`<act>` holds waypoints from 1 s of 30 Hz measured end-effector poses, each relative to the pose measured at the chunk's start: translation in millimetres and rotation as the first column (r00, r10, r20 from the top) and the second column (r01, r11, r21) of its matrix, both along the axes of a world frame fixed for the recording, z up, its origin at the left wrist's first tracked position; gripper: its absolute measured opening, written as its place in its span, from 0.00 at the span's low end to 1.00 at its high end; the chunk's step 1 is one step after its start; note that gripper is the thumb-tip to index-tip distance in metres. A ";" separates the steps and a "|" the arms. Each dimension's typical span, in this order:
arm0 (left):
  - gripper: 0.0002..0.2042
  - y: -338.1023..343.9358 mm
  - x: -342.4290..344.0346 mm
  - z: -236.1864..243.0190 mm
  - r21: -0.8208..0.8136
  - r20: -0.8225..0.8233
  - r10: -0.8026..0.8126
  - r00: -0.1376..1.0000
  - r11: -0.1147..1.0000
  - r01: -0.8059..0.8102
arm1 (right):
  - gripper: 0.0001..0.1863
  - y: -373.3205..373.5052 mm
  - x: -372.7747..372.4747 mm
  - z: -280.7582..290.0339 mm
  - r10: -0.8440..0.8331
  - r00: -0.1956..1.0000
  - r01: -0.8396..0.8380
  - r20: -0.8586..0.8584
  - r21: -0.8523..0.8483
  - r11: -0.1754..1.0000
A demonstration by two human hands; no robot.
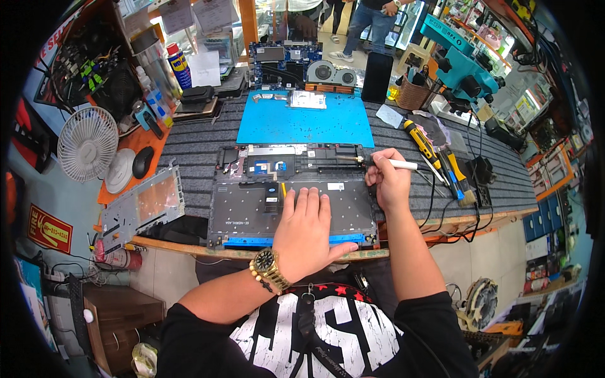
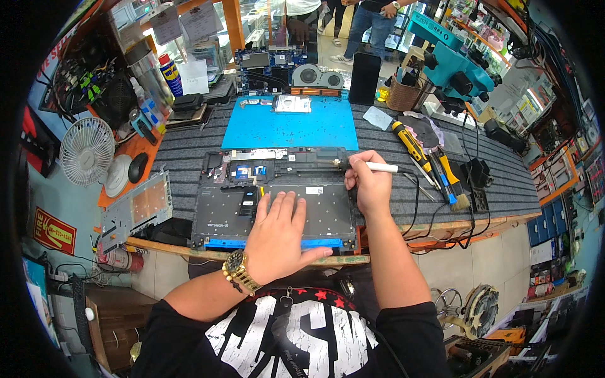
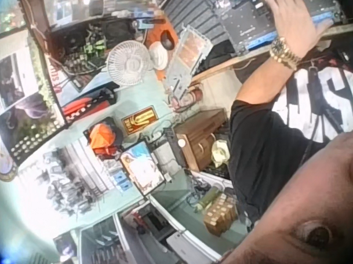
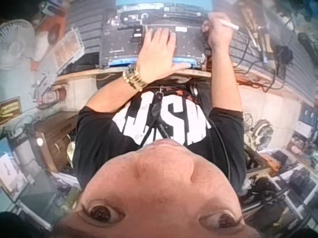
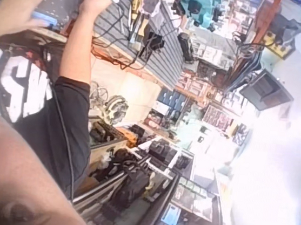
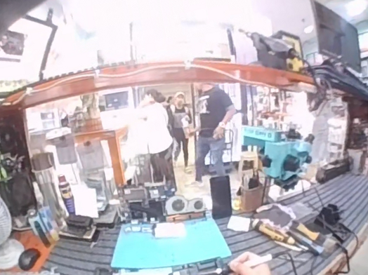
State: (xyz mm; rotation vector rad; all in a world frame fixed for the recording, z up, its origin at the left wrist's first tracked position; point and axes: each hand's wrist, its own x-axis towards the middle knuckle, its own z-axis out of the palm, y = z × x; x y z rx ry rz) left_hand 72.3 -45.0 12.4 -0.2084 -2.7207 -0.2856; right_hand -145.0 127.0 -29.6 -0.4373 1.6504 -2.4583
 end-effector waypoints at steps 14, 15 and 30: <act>0.15 -142.3 -19.1 74.5 0.245 0.046 -0.142 0.989 0.961 0.127 | 0.04 2.8 -2.5 -5.1 0.027 1.000 -0.027 0.000 -0.070 0.997; 0.11 -159.3 -24.2 66.0 0.237 0.041 -0.153 0.987 0.962 0.139 | 0.04 -1.6 -2.4 -4.0 0.032 0.999 -0.032 0.000 -0.072 0.997; 0.18 -174.5 -44.3 10.5 0.286 0.149 -0.337 0.930 0.914 0.286 | 0.06 -1.2 -2.7 -6.1 -0.005 1.000 0.005 0.003 0.002 1.000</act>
